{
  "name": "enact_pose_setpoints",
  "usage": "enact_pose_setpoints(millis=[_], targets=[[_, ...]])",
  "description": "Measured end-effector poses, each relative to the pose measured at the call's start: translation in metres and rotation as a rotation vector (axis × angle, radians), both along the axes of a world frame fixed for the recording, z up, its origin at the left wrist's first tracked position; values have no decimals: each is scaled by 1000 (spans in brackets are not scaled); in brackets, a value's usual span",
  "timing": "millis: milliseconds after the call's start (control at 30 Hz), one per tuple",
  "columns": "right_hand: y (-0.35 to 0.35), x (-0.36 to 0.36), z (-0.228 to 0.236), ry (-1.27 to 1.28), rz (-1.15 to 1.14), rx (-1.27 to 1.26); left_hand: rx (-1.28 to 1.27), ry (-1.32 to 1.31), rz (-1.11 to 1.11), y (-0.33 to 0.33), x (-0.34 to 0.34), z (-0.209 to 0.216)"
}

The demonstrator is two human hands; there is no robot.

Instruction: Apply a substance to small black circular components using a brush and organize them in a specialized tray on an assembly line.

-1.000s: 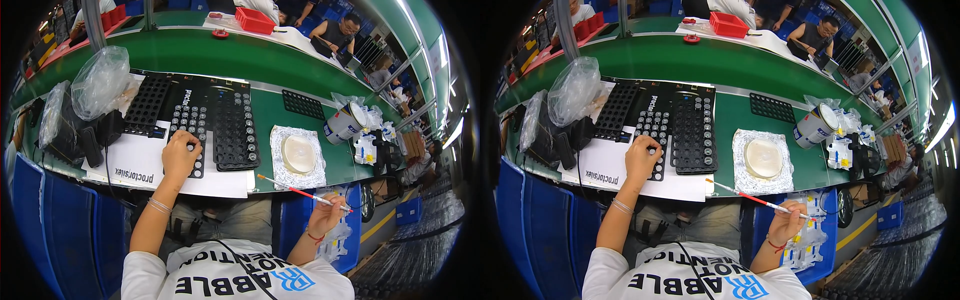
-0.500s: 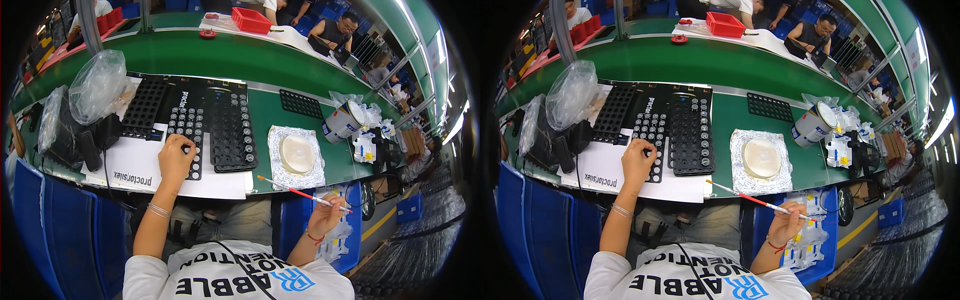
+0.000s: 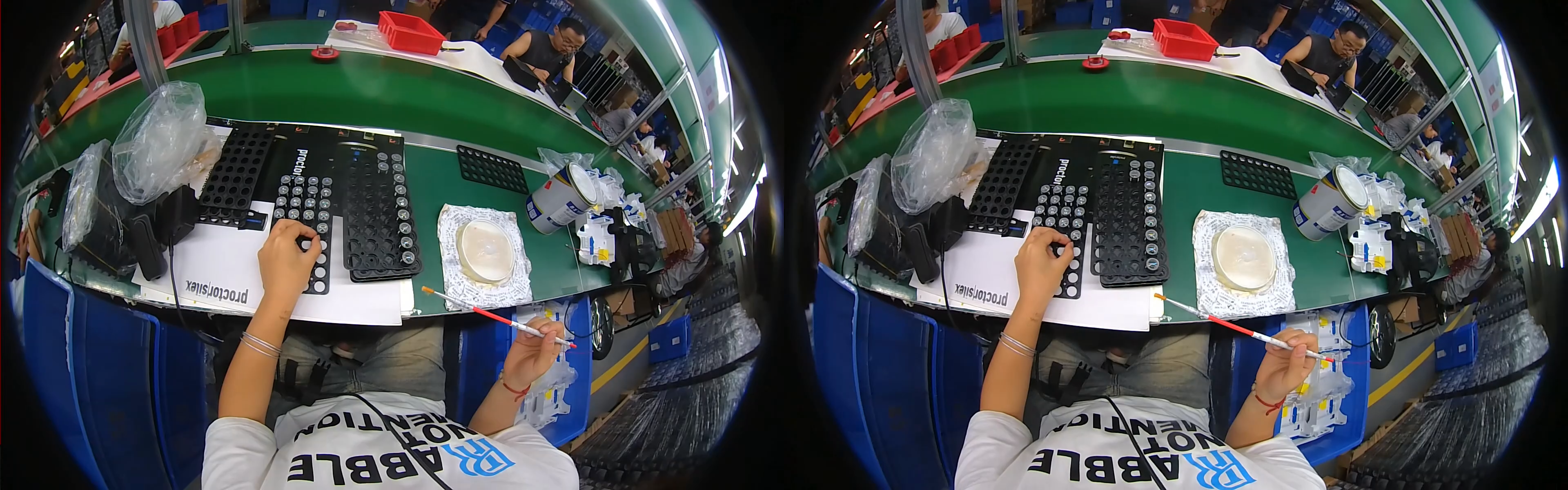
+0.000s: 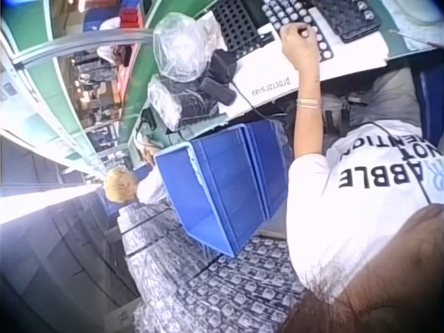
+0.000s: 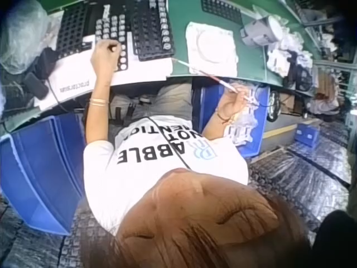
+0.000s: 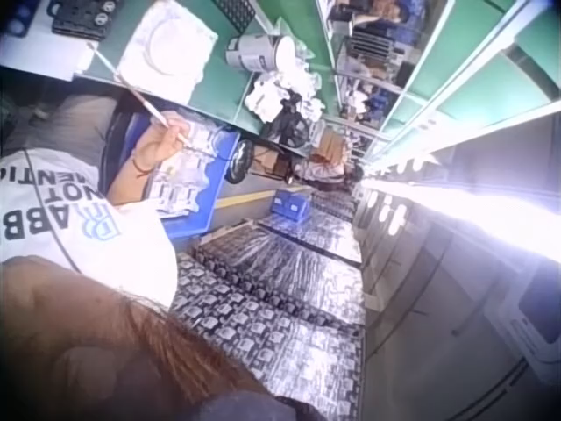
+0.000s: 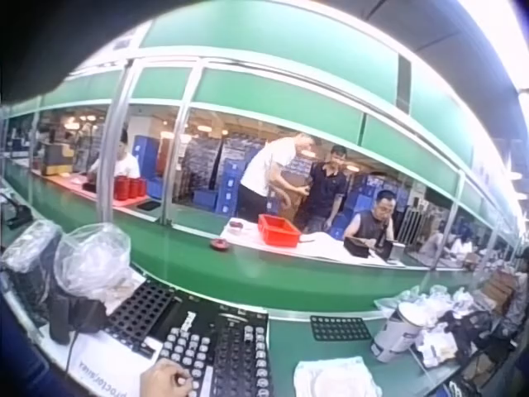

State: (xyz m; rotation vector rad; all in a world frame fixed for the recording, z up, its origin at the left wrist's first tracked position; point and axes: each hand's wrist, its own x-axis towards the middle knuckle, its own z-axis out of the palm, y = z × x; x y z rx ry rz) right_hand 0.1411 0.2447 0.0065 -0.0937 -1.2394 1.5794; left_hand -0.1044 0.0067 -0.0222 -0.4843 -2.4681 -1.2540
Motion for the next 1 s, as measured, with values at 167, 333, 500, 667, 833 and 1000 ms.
enact_pose_setpoints(millis=[167, 333, 500, 667, 833, 1000], targets=[[0, 1, 2, 4, -11, 4, -24, -29, -6, 0, 0, 3], [2, 1, 0, -3, -36, 20, -13, -73, 5, 1, 2, 8], [3, 4, 1, 4, -45, 8, 21, -70, -3, 1, 3, 12], [4, 5, 3, 39, -41, -70, 95, -101, -4, 3, 14, 28], [10, 10, -1, 77, 8, -158, 143, 11, -154, 21, 38, 49], [14, 12, -5, 90, -54, -160, 73, 90, -249, 38, 58, 57]])
